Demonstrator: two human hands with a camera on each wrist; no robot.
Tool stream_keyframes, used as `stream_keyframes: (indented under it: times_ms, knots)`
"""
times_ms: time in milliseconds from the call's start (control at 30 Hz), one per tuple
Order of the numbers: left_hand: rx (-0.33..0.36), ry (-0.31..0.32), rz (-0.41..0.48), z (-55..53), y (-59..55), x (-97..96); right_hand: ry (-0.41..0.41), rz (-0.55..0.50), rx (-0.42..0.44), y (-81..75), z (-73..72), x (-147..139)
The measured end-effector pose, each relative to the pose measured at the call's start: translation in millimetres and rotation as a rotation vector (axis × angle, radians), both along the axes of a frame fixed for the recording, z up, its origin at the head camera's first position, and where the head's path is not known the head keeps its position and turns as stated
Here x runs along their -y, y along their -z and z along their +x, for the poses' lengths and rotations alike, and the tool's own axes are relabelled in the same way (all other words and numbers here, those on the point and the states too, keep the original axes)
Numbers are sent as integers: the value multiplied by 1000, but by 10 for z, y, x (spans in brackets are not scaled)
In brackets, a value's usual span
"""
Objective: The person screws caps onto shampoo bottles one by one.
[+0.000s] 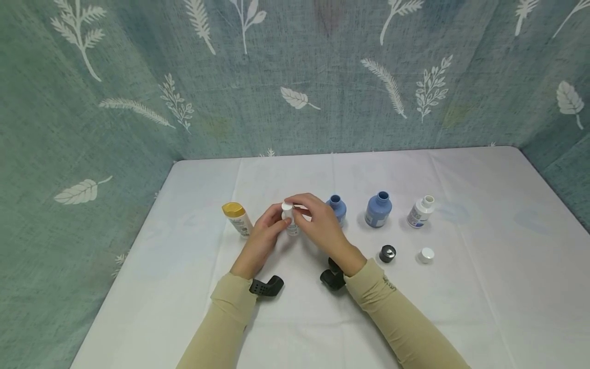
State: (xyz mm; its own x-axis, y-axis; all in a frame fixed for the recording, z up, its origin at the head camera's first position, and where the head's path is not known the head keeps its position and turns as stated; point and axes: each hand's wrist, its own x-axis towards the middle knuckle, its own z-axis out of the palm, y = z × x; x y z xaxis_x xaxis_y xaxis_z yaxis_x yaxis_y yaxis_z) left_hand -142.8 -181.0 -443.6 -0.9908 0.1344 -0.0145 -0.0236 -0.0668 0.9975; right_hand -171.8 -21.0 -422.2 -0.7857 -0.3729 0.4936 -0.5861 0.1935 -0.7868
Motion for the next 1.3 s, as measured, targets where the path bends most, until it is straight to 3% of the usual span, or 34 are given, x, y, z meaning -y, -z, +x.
stream_keyframes:
  times_ms: [467,1300]
  knots:
    - [-15,-1,-12,3,13,19,-37,-58,23,-57,24,9]
    - [-18,8,-10,8,20,7,5,39,-12,-46,51,-13]
